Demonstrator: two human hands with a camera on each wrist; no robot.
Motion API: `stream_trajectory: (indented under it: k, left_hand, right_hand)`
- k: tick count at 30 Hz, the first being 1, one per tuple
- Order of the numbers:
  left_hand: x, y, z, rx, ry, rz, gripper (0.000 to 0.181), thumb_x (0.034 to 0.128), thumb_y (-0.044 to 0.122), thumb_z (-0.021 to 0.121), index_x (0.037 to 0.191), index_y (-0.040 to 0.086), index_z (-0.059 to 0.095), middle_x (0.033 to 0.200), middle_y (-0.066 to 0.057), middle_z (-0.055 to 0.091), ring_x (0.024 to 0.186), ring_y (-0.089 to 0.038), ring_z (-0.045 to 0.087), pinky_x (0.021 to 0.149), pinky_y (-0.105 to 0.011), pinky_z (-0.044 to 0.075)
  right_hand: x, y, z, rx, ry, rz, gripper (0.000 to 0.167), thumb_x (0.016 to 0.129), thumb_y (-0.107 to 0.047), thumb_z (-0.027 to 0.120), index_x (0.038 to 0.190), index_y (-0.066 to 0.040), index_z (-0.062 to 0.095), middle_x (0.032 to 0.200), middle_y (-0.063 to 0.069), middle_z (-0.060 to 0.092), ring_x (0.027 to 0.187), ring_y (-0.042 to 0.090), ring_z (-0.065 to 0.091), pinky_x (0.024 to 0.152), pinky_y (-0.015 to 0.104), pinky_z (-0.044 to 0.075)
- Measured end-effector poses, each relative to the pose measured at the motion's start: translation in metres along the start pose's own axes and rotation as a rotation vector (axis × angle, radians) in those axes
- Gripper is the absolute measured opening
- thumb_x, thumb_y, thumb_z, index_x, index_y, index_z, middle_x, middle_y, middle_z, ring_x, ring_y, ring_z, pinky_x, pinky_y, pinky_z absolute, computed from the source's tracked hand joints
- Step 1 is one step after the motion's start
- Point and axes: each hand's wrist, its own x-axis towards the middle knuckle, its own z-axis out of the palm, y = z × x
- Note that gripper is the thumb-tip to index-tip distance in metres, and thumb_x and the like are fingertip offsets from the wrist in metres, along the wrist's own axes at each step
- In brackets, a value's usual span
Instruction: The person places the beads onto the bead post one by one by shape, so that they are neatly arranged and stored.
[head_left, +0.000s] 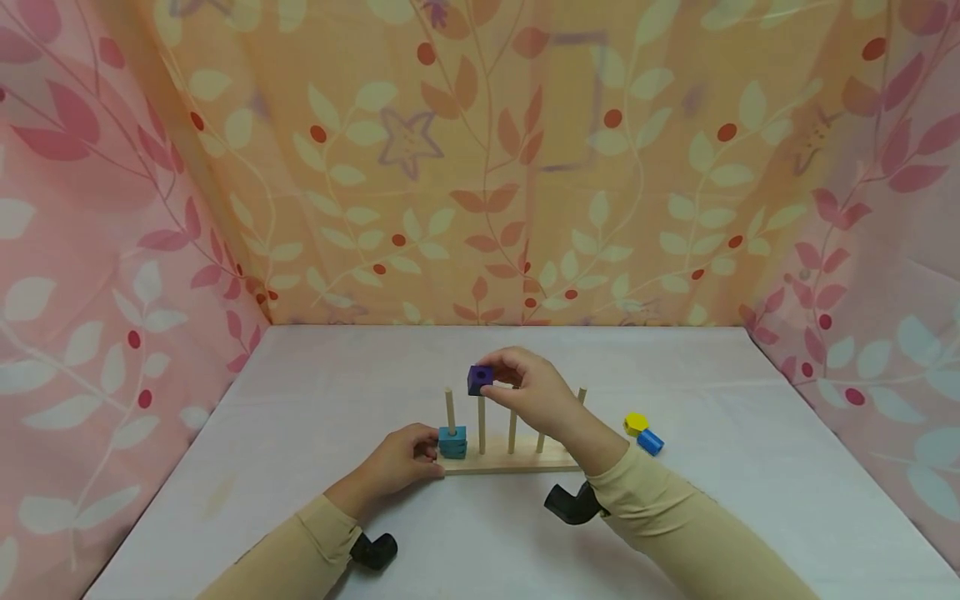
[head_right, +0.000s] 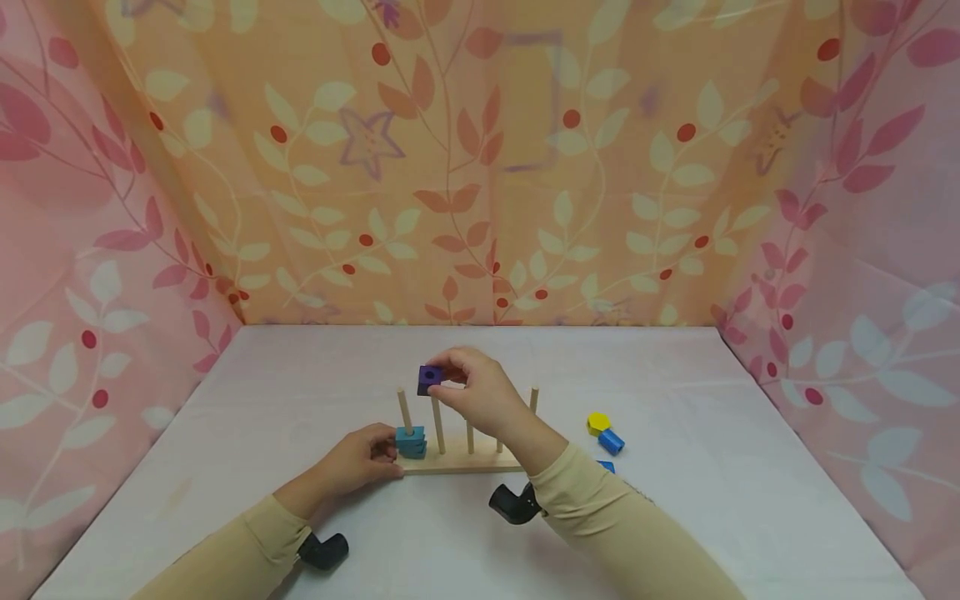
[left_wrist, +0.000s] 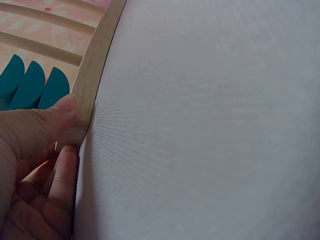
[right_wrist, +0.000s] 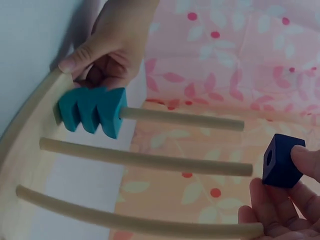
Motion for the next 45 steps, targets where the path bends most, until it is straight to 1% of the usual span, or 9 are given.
stream_trajectory:
  k: [4,10,17,25,31,34,38,42,45]
  left_hand:
    - [0.0,-0.001,0.001,-0.002,-0.003,-0.007,0.044,0.0693,0.019,0.08,0.107,0.009,0.06,0.087,0.002,0.055,0.083,-0.013,0.052,0.071,-0.022,0.045]
    - [0.0,-0.001,0.001,0.003,-0.002,-0.001,0.044,0.0697,0.019,0.079,0.108,0.009,0.06,0.087,0.002,0.055,0.083,-0.013,0.053,0.071,-0.022,0.046]
    - [-0.001,0.0,0.0,0.006,0.001,0.005,0.044,0.0698,0.02,0.079,0.108,0.009,0.06,0.087,0.002,0.055,0.082,-0.013,0.052,0.07,-0.022,0.045]
    - [-0.001,0.0,0.001,0.02,0.011,0.003,0.043,0.07,0.019,0.079,0.108,0.011,0.061,0.086,0.003,0.055,0.081,-0.011,0.052,0.07,-0.021,0.045]
    - [-0.002,-0.001,0.002,0.017,0.007,0.005,0.043,0.0704,0.021,0.079,0.108,0.011,0.06,0.086,0.003,0.055,0.082,-0.012,0.052,0.07,-0.022,0.045]
    - [-0.003,-0.002,0.002,0.02,0.003,-0.005,0.044,0.0706,0.022,0.079,0.109,0.011,0.06,0.087,0.004,0.055,0.083,-0.012,0.052,0.071,-0.022,0.045]
    - [-0.004,-0.003,0.002,0.018,0.005,-0.006,0.045,0.0703,0.022,0.079,0.109,0.011,0.06,0.087,0.004,0.055,0.083,-0.012,0.052,0.07,-0.022,0.046]
    - [-0.002,-0.003,0.001,0.022,-0.001,0.006,0.045,0.0708,0.022,0.079,0.11,0.011,0.06,0.088,0.004,0.055,0.083,-0.012,0.052,0.07,-0.021,0.046]
    - [-0.001,-0.002,0.001,0.027,-0.005,0.012,0.045,0.0708,0.022,0.079,0.11,0.011,0.06,0.088,0.005,0.055,0.083,-0.012,0.052,0.07,-0.021,0.046]
  right_hand:
    - [0.0,0.002,0.007,-0.005,0.03,0.043,0.024,0.084,-0.008,0.065,0.107,-0.009,0.061,0.105,0.003,0.056,0.095,0.017,0.058,0.087,0.034,0.047]
    - [-0.002,0.005,0.01,0.009,0.061,0.095,0.025,0.084,-0.009,0.066,0.108,-0.011,0.062,0.103,0.003,0.056,0.09,0.016,0.058,0.08,0.031,0.049]
    - [-0.004,0.012,0.015,0.063,0.046,0.14,0.027,0.084,-0.007,0.065,0.11,-0.012,0.06,0.105,0.005,0.056,0.091,0.017,0.058,0.077,0.031,0.05]
    - [-0.008,0.022,0.025,0.128,0.131,0.174,0.046,0.082,-0.005,0.066,0.124,-0.014,0.049,0.1,0.004,0.055,0.089,0.017,0.055,0.077,0.029,0.049]
    - [-0.014,0.032,0.033,0.16,0.159,0.184,0.056,0.083,-0.006,0.066,0.131,-0.014,0.038,0.103,0.005,0.055,0.093,0.018,0.057,0.078,0.03,0.05]
    - [-0.016,0.04,0.038,0.178,0.162,0.194,0.055,0.083,-0.006,0.066,0.131,-0.012,0.038,0.103,0.006,0.056,0.096,0.02,0.058,0.08,0.032,0.05]
    - [-0.019,0.052,0.046,0.183,0.165,0.219,0.049,0.082,-0.007,0.067,0.125,-0.007,0.043,0.102,0.008,0.057,0.098,0.023,0.058,0.082,0.034,0.049]
    - [-0.021,0.065,0.052,0.202,0.169,0.257,0.04,0.081,-0.004,0.067,0.116,-0.001,0.05,0.103,0.012,0.059,0.1,0.028,0.058,0.087,0.041,0.045]
    - [-0.022,0.071,0.055,0.189,0.172,0.271,0.032,0.08,-0.005,0.068,0.109,0.0,0.054,0.105,0.014,0.061,0.103,0.031,0.058,0.091,0.048,0.041]
